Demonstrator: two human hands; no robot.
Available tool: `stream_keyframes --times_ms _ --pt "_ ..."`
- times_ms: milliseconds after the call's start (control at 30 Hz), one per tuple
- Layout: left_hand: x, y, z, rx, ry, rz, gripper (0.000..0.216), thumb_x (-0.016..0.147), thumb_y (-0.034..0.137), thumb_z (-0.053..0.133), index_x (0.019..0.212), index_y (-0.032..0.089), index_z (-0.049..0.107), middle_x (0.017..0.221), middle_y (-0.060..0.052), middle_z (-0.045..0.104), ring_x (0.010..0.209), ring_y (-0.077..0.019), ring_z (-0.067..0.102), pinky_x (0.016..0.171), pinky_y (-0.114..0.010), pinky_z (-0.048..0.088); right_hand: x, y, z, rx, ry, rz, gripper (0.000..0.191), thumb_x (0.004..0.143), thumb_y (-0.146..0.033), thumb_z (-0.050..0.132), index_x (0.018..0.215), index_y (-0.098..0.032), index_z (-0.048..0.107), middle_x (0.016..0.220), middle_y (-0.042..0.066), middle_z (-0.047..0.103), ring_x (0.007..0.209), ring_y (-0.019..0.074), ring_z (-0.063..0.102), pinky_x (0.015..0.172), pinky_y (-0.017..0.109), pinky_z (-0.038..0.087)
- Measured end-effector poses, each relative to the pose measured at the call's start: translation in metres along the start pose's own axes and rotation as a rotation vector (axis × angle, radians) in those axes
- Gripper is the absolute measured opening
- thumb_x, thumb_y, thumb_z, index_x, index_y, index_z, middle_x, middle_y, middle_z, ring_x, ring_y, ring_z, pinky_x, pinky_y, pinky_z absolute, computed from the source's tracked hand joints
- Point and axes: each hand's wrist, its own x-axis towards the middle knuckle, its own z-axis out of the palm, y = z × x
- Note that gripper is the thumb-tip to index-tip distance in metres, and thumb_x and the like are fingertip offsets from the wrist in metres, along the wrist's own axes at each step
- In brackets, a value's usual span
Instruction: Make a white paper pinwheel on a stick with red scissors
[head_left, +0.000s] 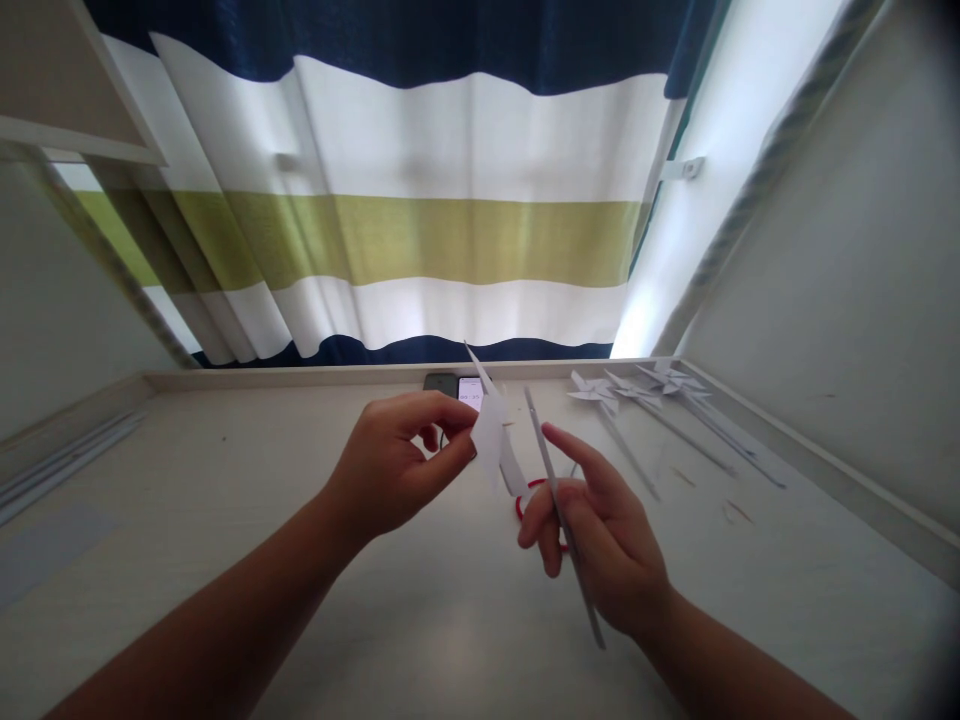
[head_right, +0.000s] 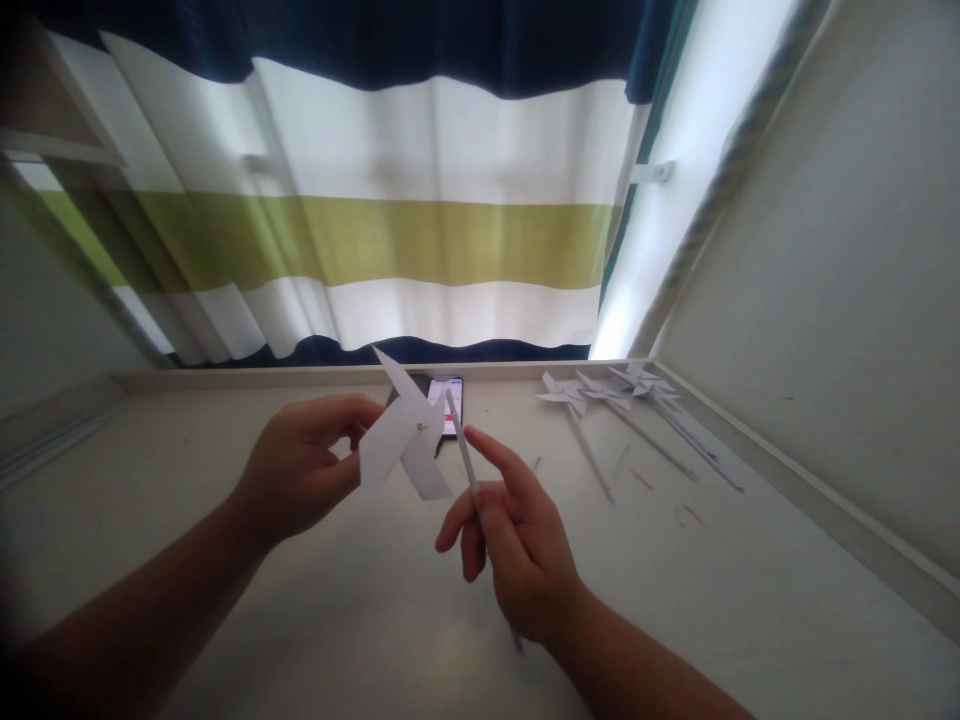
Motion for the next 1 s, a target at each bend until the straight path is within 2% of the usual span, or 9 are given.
stream_keyframes --times_ms 100,233,667,900,1000 --pt "-0.001 0.0004 0.002 0.034 0.011 0.008 0.01 0.076 0.018 0.068 0.084 0.015 0.073 0.068 0.0 0.069 0.055 -0.0086 0.057 0.051 -0.019 0.044 -0.0015 -0.0046 0.0005 -0.051 -0.002 -0.008 0.046 0.099 -0.027 0.037 0.144 -0.028 0.031 0.063 -0.002 0.063 0.047 0.0119 0.049 0.048 0.027 0.043" --pt "-0.0025 0.0018 0.0034 0.072 0.007 0.038 0.009 0.078 0.021 0.068 0.083 0.017 0.073 0.069 0.0 0.07 0.054 -0.0073 0.055 0.051 -0.019 0.044 -0.0026 -0.0073 0.0003 -0.115 -0.015 -0.023 0.047 0.098 -0.025 0.037 0.145 -0.025 0.033 0.054 -0.004 0.057 0.045 0.0118 0.047 0.047 0.027 0.043" --pt "-0.0016 0.0045 0.0057 0.053 -0.034 0.033 0.009 0.08 0.022 0.066 0.081 0.017 0.074 0.069 0.001 0.07 0.056 -0.0076 0.056 0.053 -0.019 0.044 -0.0053 -0.0069 -0.0017 -0.174 -0.078 -0.009 0.055 0.094 -0.018 0.044 0.145 -0.034 0.033 0.057 -0.003 0.057 0.046 0.0135 0.049 0.047 0.03 0.045" --pt "-0.0011 0.0052 0.0052 0.03 -0.03 0.048 0.007 0.078 0.016 0.066 0.08 0.016 0.073 0.067 0.001 0.069 0.055 -0.0062 0.055 0.054 -0.017 0.044 -0.0044 -0.0011 -0.0007 -0.136 -0.105 -0.091 0.053 0.094 -0.017 0.043 0.146 -0.028 0.034 0.056 -0.003 0.058 0.044 0.0117 0.05 0.046 0.027 0.046" --pt "-0.001 0.0051 0.0054 0.027 -0.036 0.041 0.007 0.077 0.015 0.067 0.08 0.016 0.073 0.067 0.001 0.07 0.055 -0.0062 0.055 0.053 -0.017 0.043 -0.0051 -0.0004 -0.0008 -0.13 -0.097 -0.077 0.051 0.095 -0.017 0.041 0.146 -0.027 0.034 0.056 -0.003 0.058 0.045 0.0109 0.049 0.046 0.026 0.045"
